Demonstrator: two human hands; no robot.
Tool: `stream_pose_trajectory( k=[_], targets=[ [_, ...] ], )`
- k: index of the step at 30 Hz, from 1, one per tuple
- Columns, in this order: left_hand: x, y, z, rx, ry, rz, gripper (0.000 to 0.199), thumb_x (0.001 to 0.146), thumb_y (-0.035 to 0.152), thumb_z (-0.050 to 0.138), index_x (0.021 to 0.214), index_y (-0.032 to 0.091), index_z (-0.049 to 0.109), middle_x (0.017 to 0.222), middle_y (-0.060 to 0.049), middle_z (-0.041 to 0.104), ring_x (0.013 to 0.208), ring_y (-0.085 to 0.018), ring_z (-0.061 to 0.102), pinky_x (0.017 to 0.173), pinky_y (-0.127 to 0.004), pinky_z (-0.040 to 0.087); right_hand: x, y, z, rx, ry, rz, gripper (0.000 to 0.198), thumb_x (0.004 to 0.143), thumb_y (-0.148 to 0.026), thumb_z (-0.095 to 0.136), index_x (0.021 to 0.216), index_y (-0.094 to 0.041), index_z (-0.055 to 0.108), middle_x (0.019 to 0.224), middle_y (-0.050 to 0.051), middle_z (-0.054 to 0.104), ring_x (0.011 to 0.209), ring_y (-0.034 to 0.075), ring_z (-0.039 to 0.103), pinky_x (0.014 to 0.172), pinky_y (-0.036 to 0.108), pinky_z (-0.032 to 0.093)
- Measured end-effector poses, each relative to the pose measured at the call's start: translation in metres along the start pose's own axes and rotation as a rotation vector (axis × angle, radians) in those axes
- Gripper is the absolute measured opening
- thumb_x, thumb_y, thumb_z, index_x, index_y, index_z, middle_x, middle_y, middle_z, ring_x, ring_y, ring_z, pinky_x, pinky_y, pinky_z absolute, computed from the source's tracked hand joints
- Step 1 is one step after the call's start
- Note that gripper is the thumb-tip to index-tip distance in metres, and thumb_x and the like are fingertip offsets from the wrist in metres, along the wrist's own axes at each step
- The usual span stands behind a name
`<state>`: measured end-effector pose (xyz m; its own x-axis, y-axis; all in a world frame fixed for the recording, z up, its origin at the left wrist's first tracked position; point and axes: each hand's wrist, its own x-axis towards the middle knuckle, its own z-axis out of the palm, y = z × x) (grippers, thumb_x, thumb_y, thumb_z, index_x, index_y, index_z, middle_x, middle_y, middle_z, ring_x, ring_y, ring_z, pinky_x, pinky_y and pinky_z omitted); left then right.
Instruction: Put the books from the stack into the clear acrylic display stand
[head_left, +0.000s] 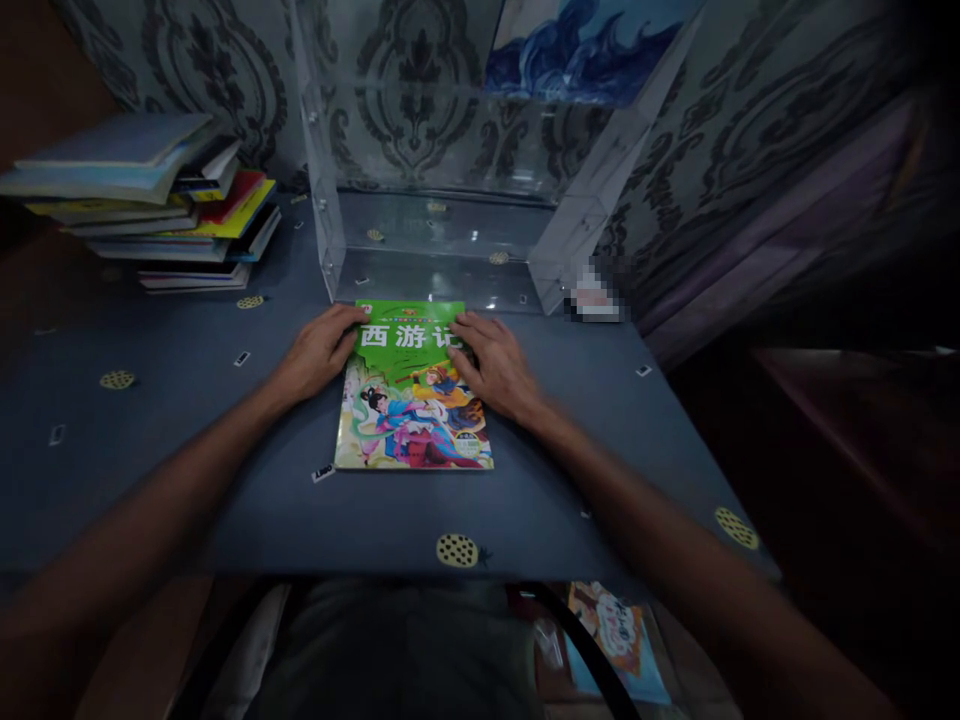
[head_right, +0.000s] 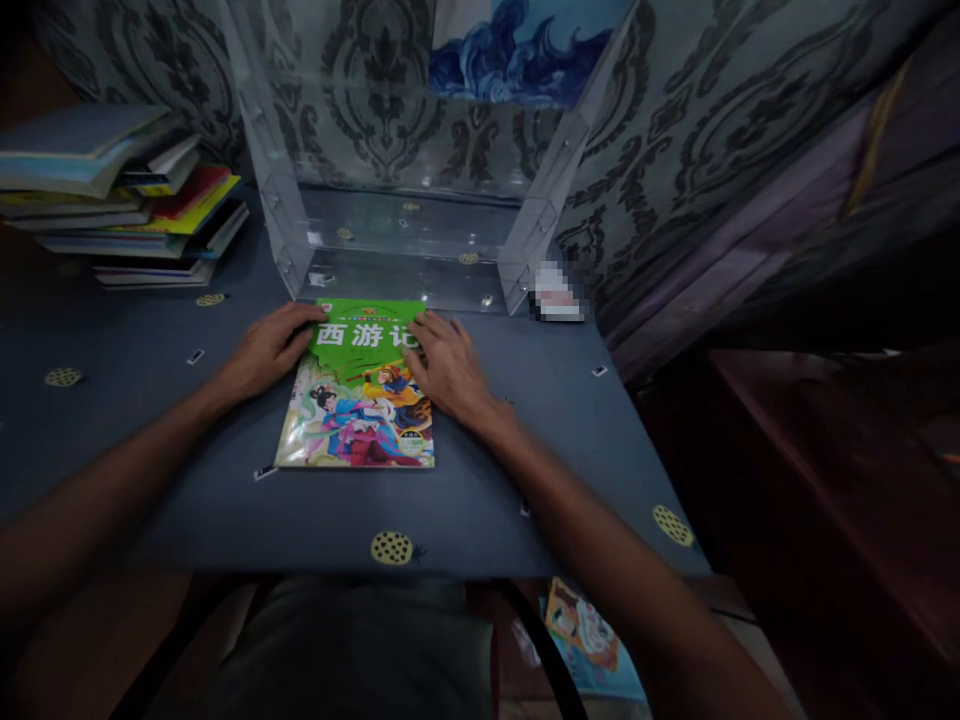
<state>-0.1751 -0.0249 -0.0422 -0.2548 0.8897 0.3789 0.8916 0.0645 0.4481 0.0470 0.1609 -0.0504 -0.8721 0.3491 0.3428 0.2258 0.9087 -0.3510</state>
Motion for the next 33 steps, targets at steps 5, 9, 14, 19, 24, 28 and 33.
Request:
stream_pose_trajectory(
  k=[5, 9, 14, 19, 24, 28, 33],
  targets=[
    [0.0, 0.004, 0.001, 0.039, -0.012, 0.022, 0.034, 0.096, 0.024, 0.037, 0.119, 0.017, 0.061, 0.123, -0.012, 0.066, 0.119, -0.024, 0.061, 0.109, -0.044, 0.045, -0.024, -0.048, -0.013, -0.019, -0.095, -0.193, 0.034, 0.1, -0.037, 0.053, 0.123, -0.018, 0.068, 0.133, 0.016, 0.067, 0.136, 0.034, 0.052, 0.118, 0.06, 0.033],
    [0.0, 0.002, 0.001, 0.027, -0.001, 0.042, 0.034, 0.096, 0.023, 0.037, 0.119, 0.016, 0.061, 0.123, -0.012, 0.066, 0.119, -0.024, 0.061, 0.109, -0.043, 0.045, -0.043, -0.094, -0.011, 0.07, -0.307, -0.553, 0.035, 0.104, -0.034, 0.048, 0.134, -0.022, 0.06, 0.149, 0.009, 0.057, 0.146, 0.024, 0.042, 0.121, 0.052, 0.031],
    [0.0, 0.0, 0.003, 0.018, 0.024, 0.055, 0.034, 0.097, 0.024, 0.037, 0.119, 0.016, 0.061, 0.122, -0.012, 0.066, 0.119, -0.023, 0.061, 0.109, -0.042, 0.045, -0.059, -0.117, -0.005, 0.034, -0.381, -0.682, 0.049, 0.104, -0.039, 0.049, 0.146, -0.015, 0.048, 0.157, 0.013, 0.047, 0.149, 0.025, 0.037, 0.126, 0.052, 0.024],
    [0.0, 0.001, 0.003, 0.021, 0.011, 0.046, 0.035, 0.097, 0.025, 0.037, 0.12, 0.016, 0.062, 0.124, -0.012, 0.066, 0.119, -0.023, 0.061, 0.109, -0.043, 0.044, -0.074, -0.106, -0.017, 0.059, -0.351, -0.523, 0.052, 0.103, -0.04, 0.051, 0.147, -0.014, 0.047, 0.157, 0.018, 0.045, 0.15, 0.03, 0.035, 0.124, 0.059, 0.024],
    [-0.001, 0.004, 0.0, 0.029, -0.004, 0.026, 0.037, 0.098, 0.027, 0.035, 0.121, 0.016, 0.062, 0.128, -0.012, 0.064, 0.122, -0.023, 0.059, 0.111, -0.043, 0.043, -0.087, -0.078, -0.024, 0.161, -0.202, -0.262, 0.05, 0.106, -0.04, 0.04, 0.15, -0.018, 0.043, 0.158, 0.017, 0.041, 0.151, 0.029, 0.033, 0.121, 0.058, 0.032],
    [-0.001, 0.007, -0.001, 0.082, -0.014, -0.046, 0.038, 0.097, 0.028, 0.037, 0.122, 0.015, 0.063, 0.128, -0.014, 0.064, 0.122, -0.026, 0.059, 0.108, -0.044, 0.044, -0.077, -0.043, -0.021, 0.242, -0.076, -0.016, 0.049, 0.105, -0.041, 0.037, 0.15, -0.023, 0.042, 0.159, 0.016, 0.04, 0.148, 0.03, 0.039, 0.117, 0.058, 0.039],
    [-0.001, 0.013, -0.001, 0.047, -0.012, -0.144, 0.036, 0.093, 0.024, 0.042, 0.121, 0.018, 0.065, 0.119, -0.01, 0.07, 0.115, -0.027, 0.063, 0.104, -0.044, 0.046, -0.047, -0.019, -0.011, 0.298, -0.012, 0.062, 0.044, 0.102, -0.038, 0.043, 0.141, -0.021, 0.051, 0.145, 0.017, 0.054, 0.138, 0.031, 0.049, 0.113, 0.057, 0.043]
  ],
)
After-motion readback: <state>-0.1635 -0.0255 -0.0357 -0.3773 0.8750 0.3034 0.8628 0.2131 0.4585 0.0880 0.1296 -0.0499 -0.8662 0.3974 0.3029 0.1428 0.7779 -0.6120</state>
